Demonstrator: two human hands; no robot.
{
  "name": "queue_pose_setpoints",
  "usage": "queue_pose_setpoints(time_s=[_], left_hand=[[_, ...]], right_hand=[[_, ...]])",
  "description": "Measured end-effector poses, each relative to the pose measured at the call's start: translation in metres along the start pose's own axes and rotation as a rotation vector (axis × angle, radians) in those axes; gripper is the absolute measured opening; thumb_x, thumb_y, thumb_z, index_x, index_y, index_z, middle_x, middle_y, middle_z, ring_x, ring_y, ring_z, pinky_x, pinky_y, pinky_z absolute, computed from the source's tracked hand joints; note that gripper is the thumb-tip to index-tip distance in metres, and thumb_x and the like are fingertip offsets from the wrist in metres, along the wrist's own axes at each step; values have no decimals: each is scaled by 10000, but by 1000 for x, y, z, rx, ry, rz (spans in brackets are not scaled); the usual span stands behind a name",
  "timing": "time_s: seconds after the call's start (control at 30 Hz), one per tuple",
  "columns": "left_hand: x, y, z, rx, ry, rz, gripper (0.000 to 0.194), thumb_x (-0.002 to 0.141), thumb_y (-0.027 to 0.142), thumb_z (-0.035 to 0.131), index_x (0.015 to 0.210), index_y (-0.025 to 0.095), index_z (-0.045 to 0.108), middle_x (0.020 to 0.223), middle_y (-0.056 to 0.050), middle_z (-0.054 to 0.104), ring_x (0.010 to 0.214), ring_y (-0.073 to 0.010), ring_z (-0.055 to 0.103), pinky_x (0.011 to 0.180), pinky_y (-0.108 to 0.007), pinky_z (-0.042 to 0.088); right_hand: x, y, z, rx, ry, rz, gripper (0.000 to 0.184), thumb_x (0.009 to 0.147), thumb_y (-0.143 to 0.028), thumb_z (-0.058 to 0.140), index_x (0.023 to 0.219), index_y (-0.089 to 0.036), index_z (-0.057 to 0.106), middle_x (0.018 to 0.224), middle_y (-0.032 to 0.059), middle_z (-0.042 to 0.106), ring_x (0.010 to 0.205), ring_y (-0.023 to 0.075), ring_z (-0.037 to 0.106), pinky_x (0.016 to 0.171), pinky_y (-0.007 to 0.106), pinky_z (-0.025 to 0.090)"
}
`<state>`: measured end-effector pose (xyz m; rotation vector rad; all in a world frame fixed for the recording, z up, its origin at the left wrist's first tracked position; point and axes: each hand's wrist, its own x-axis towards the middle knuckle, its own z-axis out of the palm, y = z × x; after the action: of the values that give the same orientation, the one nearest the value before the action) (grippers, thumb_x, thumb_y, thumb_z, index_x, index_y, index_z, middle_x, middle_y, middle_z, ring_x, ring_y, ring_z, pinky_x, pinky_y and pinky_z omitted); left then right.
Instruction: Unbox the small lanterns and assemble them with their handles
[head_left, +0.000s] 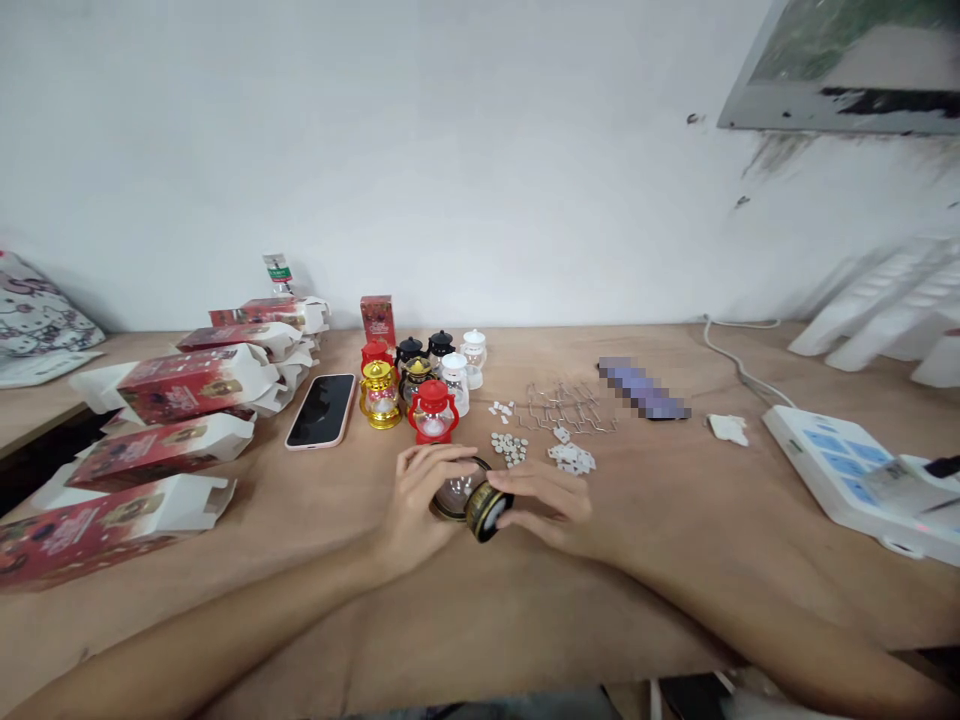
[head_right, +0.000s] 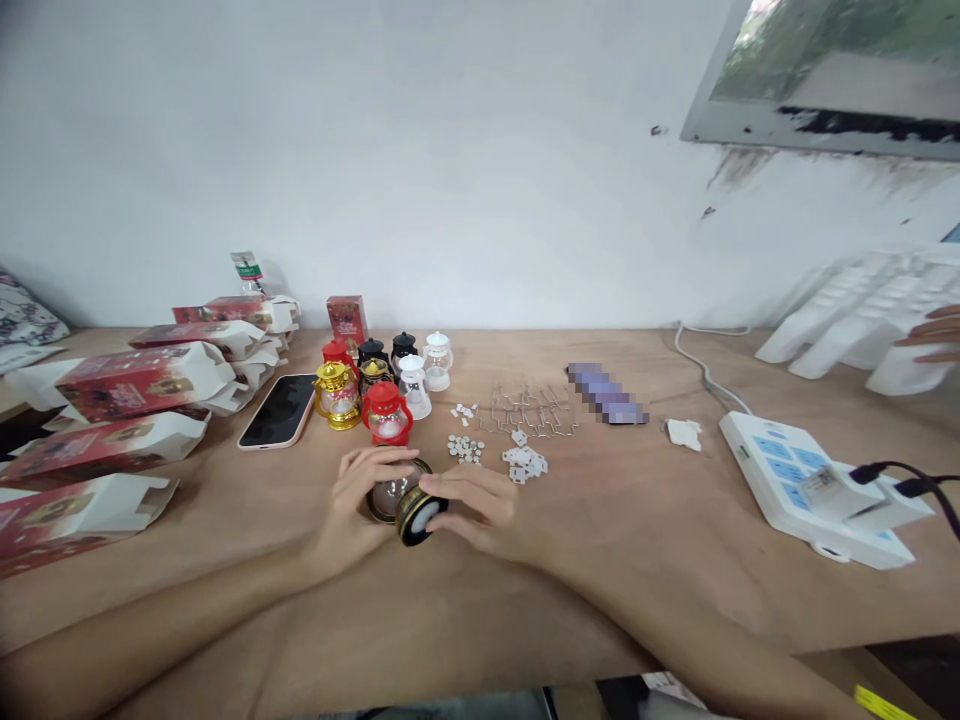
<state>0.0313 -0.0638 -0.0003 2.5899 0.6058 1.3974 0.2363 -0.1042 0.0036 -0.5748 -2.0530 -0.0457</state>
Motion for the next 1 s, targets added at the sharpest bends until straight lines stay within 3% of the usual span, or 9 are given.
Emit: queue_pose_setpoints(time_s=[0.07, 0.17, 0.33, 0.43, 0.6, 0.73, 0.87, 0.93, 1.0], left_hand=[[0, 0, -1, -8, -34, 7, 315, 779, 254, 675, 1056, 238, 526, 1129, -83, 649, 1042, -219, 595, 869, -374, 346], [0, 1, -3, -32, -24, -23, 377, 752, 247, 697, 1078, 235, 509, 1123, -86, 649, 1032, -224, 597, 850, -365, 351], [-3, 1, -3, -88, 6, -133, 476, 710, 208, 718, 1121, 239, 480, 1117, -78, 643, 1012, -228, 596, 844, -358, 396], [-6, -1, -1, -170, 9, -233, 499, 695, 203, 719, 1133, 234, 483, 1135, -87, 624, 1023, -240, 578, 848, -369, 435], [-8, -2, 2, -306, 13, -376, 494, 681, 191, 698, 1125, 217, 483, 1127, -94, 602, 1022, -243, 581, 864, -380, 461], [-3, -1, 2, -317, 45, -373, 418, 677, 203, 688, 1046, 198, 491, 1000, -53, 619, 935, -208, 600, 799, -320, 480], [0, 0, 1, -310, 42, -288, 362, 708, 203, 682, 1023, 197, 501, 984, -46, 601, 912, -190, 586, 786, -297, 467], [0, 0, 1, -298, 41, -256, 346, 721, 216, 681, 1019, 198, 507, 986, -53, 592, 914, -194, 579, 787, -300, 463], [0, -1, 1, -278, 43, -234, 329, 730, 230, 679, 1013, 200, 516, 985, -59, 584, 921, -202, 572, 791, -310, 461]], right_hand=[[4, 13, -9, -26, -20, 33, 217, 891, -233, 543, 1097, -216, 609, 894, 45, 722, 819, 141, 674, 726, 259, 549], [14, 47, -21, -210, -41, 232, 150, 890, -206, 521, 912, -218, 669, 849, 30, 725, 769, 153, 675, 710, 276, 532], [26, 104, -19, -456, -434, 539, 192, 817, -135, 573, 987, -170, 655, 967, 90, 702, 943, 218, 635, 807, 326, 486], [30, 118, -9, -492, -482, 580, 276, 798, -147, 602, 1073, -154, 618, 1021, 117, 683, 1010, 237, 598, 839, 344, 461], [35, 122, 2, -468, -437, 569, 211, 773, -76, 580, 956, -161, 639, 822, 73, 693, 879, 213, 616, 792, 324, 456], [40, 104, 3, -440, -265, 551, 149, 816, -110, 535, 929, -176, 606, 860, 65, 681, 882, 201, 616, 790, 342, 465], [46, 48, 4, -112, 337, 521, 109, 822, -248, 605, 901, -205, 544, 804, 19, 669, 736, 158, 621, 687, 312, 494], [48, 14, 4, 59, 406, 482, 150, 798, -234, 644, 888, -218, 524, 771, -1, 664, 698, 136, 613, 657, 284, 496], [49, -12, 3, 136, 356, 427, 168, 793, -193, 650, 886, -224, 514, 742, -16, 658, 677, 121, 608, 644, 264, 493]])
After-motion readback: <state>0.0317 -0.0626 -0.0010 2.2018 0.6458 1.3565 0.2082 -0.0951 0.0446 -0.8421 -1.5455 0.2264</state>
